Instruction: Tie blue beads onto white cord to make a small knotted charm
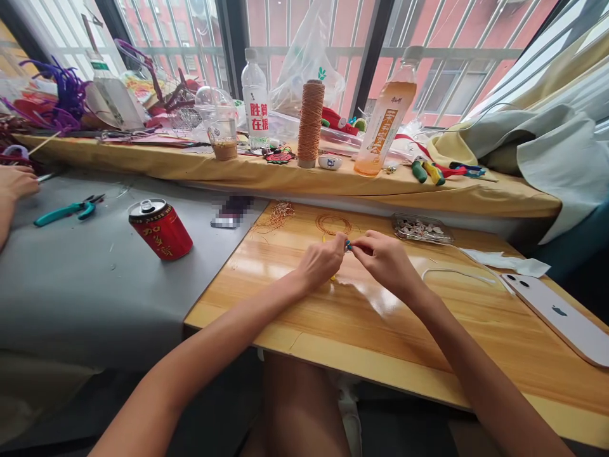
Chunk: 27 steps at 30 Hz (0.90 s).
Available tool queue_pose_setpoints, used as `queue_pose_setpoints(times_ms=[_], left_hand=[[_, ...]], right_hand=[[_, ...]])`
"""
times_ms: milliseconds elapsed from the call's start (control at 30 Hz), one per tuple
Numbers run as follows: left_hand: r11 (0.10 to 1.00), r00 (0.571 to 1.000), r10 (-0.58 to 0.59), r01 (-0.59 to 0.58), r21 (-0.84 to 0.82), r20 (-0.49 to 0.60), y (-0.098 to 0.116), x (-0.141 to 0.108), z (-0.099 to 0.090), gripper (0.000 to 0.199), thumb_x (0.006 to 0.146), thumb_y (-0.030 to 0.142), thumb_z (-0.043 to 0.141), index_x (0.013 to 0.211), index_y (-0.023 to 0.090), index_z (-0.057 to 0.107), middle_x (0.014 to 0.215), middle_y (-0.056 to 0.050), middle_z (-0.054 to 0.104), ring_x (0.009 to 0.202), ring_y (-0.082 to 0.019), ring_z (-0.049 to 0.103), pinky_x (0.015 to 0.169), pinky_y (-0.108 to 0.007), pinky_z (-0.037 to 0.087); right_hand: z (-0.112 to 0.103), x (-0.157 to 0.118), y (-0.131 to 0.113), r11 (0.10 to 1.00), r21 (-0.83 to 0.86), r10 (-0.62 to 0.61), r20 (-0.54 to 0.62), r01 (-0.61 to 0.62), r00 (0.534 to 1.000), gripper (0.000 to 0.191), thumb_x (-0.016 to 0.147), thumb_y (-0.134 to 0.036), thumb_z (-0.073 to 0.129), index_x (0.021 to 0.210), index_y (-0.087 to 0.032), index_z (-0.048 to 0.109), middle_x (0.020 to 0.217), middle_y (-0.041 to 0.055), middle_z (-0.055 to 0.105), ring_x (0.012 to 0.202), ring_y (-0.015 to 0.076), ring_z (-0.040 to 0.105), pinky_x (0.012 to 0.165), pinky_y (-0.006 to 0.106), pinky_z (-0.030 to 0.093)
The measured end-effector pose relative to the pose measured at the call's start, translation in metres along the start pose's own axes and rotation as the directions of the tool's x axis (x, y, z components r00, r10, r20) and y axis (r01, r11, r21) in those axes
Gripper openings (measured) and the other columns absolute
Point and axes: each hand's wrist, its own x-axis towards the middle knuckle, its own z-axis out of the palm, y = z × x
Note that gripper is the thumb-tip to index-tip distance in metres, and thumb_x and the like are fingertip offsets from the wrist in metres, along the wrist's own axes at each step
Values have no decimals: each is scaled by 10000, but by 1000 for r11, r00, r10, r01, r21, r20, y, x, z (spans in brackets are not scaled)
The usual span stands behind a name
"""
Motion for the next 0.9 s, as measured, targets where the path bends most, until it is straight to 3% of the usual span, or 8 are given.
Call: queue_pose_setpoints(times_ms=[167,300,433,533,667,900], left_hand=[[1000,998,-3,3,-1,58,-1,0,0,205,850,174,199,948,137,375,674,-51,594,592,-166,575,501,-223,384],[996,995,-27,34,-77,91,-4,1,2,181,839,173,236,947,136,376,666,-55,587,568,-170,557,514,-238,381],[935,987,-156,161,-317,43,-10,5,6,201,861,271,238,899,155,397,622,-23,551,540,-138,516,525,-224,361],[812,960,-279,236,-534,0,-11,9,6,189,859,273,259,822,170,414,606,4,517,525,-104,471,518,-198,336],[647,928,-372,236,-725,-30,-9,9,2,189,850,280,290,751,177,413,608,20,493,530,-79,444,506,-171,321],[654,908,-407,214,-725,-100,-11,7,2,181,846,265,293,762,185,432,554,40,465,501,-75,451,501,-171,318]], right_hand=[[8,-6,-9,908,-376,-210,-26,185,977,257,819,-153,354,660,-131,555,639,42,475,538,121,405,516,242,299],[15,-9,-10,798,-527,-336,17,294,942,291,836,-114,301,664,-133,535,623,45,469,560,132,402,526,249,282],[24,-12,-10,775,-521,-397,41,358,917,287,829,-98,309,651,-133,532,616,41,478,532,121,392,521,237,295],[31,-15,-7,813,-470,-394,-9,344,919,253,829,-131,340,670,-136,537,626,38,488,525,115,402,496,223,300],[42,-18,-1,857,-400,-378,-55,326,924,213,827,-141,359,743,-137,554,647,38,499,550,116,431,509,211,323],[49,-19,3,844,-393,-428,-83,365,900,222,826,-142,364,748,-136,571,620,36,498,536,118,414,523,214,330]])
